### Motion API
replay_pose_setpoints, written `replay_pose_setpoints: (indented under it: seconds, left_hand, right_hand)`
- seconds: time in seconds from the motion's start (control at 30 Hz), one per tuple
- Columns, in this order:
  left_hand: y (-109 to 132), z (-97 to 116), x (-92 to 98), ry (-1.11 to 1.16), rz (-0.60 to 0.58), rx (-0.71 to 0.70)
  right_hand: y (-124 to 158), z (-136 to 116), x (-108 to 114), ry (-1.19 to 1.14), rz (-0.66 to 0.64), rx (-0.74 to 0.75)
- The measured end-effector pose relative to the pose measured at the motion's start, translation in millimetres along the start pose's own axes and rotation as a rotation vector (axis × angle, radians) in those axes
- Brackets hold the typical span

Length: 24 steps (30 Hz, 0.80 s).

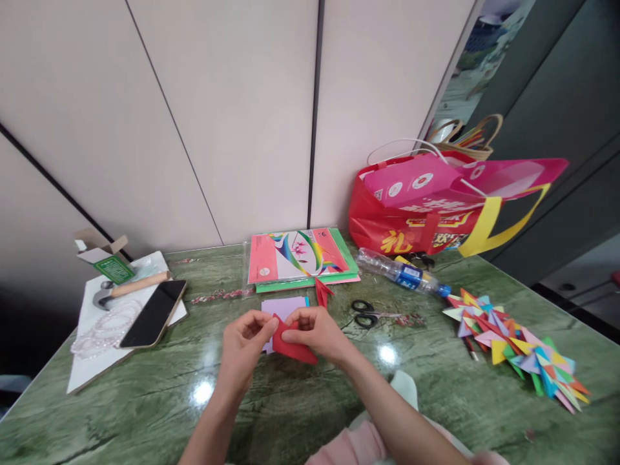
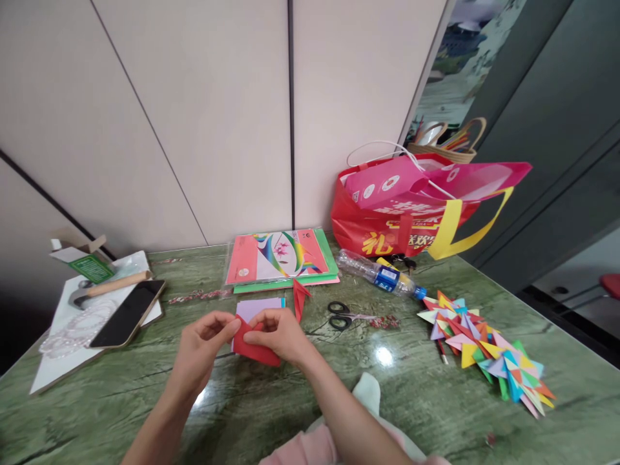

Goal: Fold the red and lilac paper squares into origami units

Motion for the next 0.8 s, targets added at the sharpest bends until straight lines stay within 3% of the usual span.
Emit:
replay_pose_setpoints:
  seconds: [0.3,0.43,0.57,0.8]
  left_hand:
    - [-1.4,1.2,-2.0,-0.075,-0.049,-0.063]
    - [-1.7,0.3,-2.4,-0.026,-0.017,0.007]
    - [-1.8,-5.4,-5.8,-0.018,-0.103,0.099]
    - [-0.2,-9.4,-11.0,-0.004,-0.227,0.213]
  right_hand:
    - [0.5,1.4,-0.7,0.008,-0.025,-0.028]
    - [-1.9,0.2,5.0,-0.086,0.112,0.015]
    - [-5.8,-1.5,11.6,-0.241,0.225,0.078]
    - [-3.8,-8.9,7.7,-0.237,0.132,0.188]
Point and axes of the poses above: each hand's wrist, its own y-axis away from the middle knuckle, its own x-axis out of the back of the hand, z = x × y, the point moved 3 cm from there along -y, towards the middle knuckle, and after that the axes turned 7 degrees about z, right-handed, at the moved point
